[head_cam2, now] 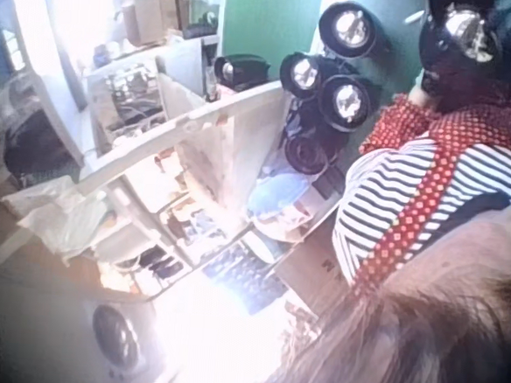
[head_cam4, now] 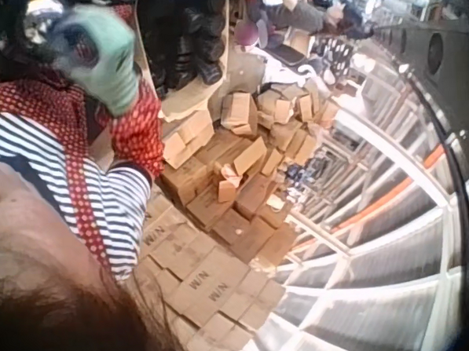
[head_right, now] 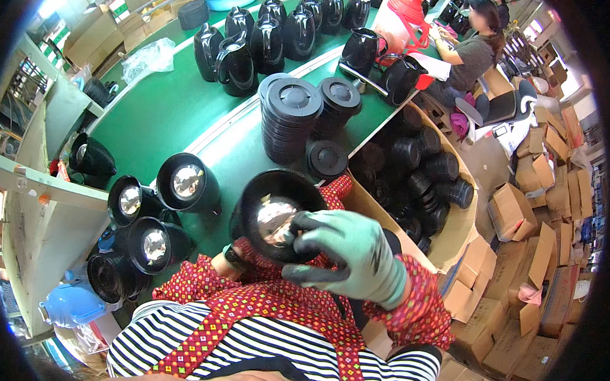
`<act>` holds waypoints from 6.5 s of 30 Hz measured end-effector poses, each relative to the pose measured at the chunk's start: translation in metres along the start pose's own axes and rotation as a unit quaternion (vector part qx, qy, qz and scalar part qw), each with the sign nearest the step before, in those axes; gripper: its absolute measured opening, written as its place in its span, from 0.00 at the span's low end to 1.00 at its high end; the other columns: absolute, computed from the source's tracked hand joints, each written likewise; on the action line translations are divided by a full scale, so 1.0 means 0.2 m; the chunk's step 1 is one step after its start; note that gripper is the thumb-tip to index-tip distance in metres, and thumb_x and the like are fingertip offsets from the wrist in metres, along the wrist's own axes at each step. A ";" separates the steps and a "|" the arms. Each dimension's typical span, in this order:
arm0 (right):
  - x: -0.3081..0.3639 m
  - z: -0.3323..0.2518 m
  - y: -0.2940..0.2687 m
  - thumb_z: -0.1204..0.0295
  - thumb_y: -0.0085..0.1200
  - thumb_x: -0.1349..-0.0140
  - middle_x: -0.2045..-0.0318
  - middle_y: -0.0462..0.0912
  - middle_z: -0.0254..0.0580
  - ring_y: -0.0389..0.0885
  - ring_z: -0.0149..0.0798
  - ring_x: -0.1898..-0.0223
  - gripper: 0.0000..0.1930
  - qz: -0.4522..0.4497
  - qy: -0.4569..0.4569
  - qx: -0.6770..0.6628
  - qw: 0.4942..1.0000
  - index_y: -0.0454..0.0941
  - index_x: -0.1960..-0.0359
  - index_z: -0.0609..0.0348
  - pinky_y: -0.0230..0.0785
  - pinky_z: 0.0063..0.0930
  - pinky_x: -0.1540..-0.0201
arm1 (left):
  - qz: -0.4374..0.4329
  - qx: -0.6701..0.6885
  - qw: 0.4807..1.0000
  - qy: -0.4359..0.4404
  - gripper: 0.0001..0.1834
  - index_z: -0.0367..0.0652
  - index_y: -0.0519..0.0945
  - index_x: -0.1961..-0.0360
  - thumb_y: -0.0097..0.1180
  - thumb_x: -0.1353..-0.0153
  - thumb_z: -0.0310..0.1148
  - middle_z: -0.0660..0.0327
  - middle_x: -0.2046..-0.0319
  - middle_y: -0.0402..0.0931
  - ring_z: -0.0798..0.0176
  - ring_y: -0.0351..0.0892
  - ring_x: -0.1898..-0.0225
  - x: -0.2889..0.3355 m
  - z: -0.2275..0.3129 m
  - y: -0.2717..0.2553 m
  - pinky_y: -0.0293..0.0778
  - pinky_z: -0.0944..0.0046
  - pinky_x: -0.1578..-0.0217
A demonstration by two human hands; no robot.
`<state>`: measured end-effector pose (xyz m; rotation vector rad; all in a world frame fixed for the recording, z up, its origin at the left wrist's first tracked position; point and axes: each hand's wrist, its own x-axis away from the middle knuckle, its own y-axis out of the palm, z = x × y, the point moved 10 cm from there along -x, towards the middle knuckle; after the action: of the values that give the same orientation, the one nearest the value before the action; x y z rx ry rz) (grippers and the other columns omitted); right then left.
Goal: The person assembles black kettles by inserting a metal component into the base and screwing on a black lid. They handle each kettle one at a time, placing completed units on the green workbench.
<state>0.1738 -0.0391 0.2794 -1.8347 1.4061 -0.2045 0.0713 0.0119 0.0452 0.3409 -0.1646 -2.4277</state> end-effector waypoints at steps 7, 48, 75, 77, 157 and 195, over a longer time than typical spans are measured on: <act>-0.63 1.00 0.03 0.44 0.73 0.45 0.28 0.67 0.71 0.61 0.74 0.25 0.47 0.087 0.136 0.280 0.946 0.70 0.23 0.39 0.52 0.65 0.24 | 0.022 0.011 0.999 -0.033 0.33 0.35 0.67 0.23 0.60 0.24 0.35 0.52 0.28 0.72 0.57 0.74 0.30 0.03 -0.08 -0.09 0.69 0.55 0.27; 0.99 0.44 -0.08 0.51 0.55 0.25 0.27 0.69 0.58 0.69 0.51 0.26 0.38 0.384 0.198 -0.212 0.876 0.63 0.21 0.62 0.59 0.45 0.25 | 0.053 -0.251 0.962 0.093 0.24 0.33 0.87 0.51 0.79 0.46 0.36 0.46 0.48 0.87 0.52 0.91 0.52 -0.15 0.34 0.16 0.85 0.56 0.49; 0.93 0.31 -0.11 0.55 0.68 0.30 0.21 0.61 0.57 0.64 0.44 0.22 0.52 0.342 0.099 -0.250 0.900 0.47 0.16 0.63 0.55 0.40 0.21 | 0.015 -0.015 0.996 -0.090 0.21 0.31 0.84 0.42 0.65 0.31 0.34 0.50 0.46 0.86 0.57 0.88 0.50 -0.19 0.11 0.05 0.82 0.57 0.42; 1.02 0.47 0.06 0.62 0.64 0.27 0.21 0.62 0.53 0.66 0.44 0.23 0.45 0.334 0.127 -0.454 0.816 0.50 0.17 0.60 0.58 0.42 0.21 | 0.012 -0.283 0.951 0.122 0.17 0.29 0.87 0.52 0.72 0.38 0.29 0.46 0.46 0.86 0.51 0.89 0.50 -0.24 0.67 0.31 0.85 0.55 0.45; 0.61 0.24 0.06 0.74 0.79 0.53 0.24 0.66 0.59 0.67 0.63 0.25 0.48 0.122 0.041 -0.028 0.991 0.73 0.25 0.55 0.61 0.51 0.23 | -0.174 -0.336 0.925 0.013 0.42 0.39 0.70 0.26 0.71 0.44 0.24 0.47 0.30 0.72 0.46 0.73 0.28 -0.43 0.67 0.36 0.71 0.52 0.30; 0.85 0.67 0.54 0.42 0.39 0.18 0.31 0.79 0.46 0.77 0.44 0.32 0.35 0.258 0.239 -0.790 0.502 0.72 0.27 0.58 0.66 0.45 0.25 | 0.076 -0.274 0.955 0.083 0.25 0.37 0.87 0.57 0.83 0.55 0.37 0.37 0.32 0.71 0.41 0.78 0.36 -0.08 0.69 0.18 0.73 0.48 0.36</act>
<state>0.2315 -0.1283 0.0628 -2.4521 2.9679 1.5586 0.0664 -0.0011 0.1890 0.2614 0.5303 -2.1679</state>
